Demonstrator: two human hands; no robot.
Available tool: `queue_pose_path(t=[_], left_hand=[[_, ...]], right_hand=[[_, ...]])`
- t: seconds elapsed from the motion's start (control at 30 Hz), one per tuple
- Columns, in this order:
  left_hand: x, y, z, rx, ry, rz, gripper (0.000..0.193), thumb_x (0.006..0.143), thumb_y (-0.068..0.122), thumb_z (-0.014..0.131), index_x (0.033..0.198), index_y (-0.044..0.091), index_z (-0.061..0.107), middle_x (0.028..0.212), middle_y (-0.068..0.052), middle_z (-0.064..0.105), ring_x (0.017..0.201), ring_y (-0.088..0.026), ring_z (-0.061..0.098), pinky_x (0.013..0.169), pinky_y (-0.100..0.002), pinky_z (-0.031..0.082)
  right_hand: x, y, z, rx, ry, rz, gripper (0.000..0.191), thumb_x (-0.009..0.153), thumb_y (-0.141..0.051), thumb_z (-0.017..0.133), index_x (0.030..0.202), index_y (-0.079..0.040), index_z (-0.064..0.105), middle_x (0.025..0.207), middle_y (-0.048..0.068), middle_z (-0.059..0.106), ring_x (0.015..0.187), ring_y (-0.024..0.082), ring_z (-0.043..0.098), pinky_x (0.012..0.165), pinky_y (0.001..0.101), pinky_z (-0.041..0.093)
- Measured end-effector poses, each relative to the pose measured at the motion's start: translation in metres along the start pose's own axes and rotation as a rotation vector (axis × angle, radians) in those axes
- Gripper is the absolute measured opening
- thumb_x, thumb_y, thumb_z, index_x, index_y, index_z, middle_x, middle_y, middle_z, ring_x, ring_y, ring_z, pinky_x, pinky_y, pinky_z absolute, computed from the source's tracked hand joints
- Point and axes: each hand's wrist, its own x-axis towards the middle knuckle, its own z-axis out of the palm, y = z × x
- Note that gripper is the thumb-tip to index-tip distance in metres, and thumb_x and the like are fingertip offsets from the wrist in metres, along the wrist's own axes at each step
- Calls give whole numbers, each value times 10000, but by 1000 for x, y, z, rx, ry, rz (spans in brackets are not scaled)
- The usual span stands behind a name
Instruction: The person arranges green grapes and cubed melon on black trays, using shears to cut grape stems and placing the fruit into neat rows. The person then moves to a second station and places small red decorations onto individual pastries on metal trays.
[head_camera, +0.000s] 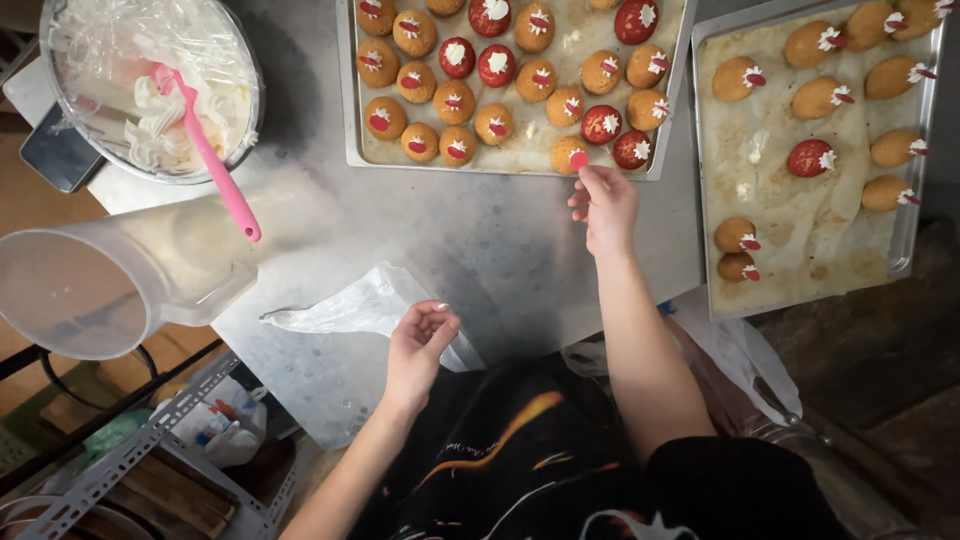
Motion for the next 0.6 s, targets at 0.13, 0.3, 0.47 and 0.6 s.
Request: queue_pose_path(t=[0.13,0.3,0.47,0.6], left_hand=[[4,1,3,37,-13,-26,250,928,42,706,1165,32,628,1019,-44,702,952,-109,651,878,-256,522],[6,2,6,20,-26,-42,241,933,46,707,1162,30,632,1023,-48,702,963,-114,651,888,-260,524],[5,2,7,23,-32,-45,233,932,42,704,1156,33,640,1022,-46,697,959,-117,650,889,-266,530],[6,3,9,35,-40,-50,231,927,48,699,1150,47,636,1021,-42,705,967,-115,661,894,-263,532]], right_hand=[[7,-2,-1,-32,-7,-5,180,941,-197,745,1007,-42,682,830,31,654,588,120,628,434,258,427],[11,-2,-3,-59,7,23,183,938,-203,754,984,-40,685,798,21,646,570,120,626,423,262,426],[11,-3,-2,-79,9,45,178,932,-199,764,938,-49,669,769,8,627,556,116,620,419,260,416],[12,-5,-1,-100,16,52,189,928,-211,768,908,-54,663,748,-2,614,552,110,614,417,258,412]])
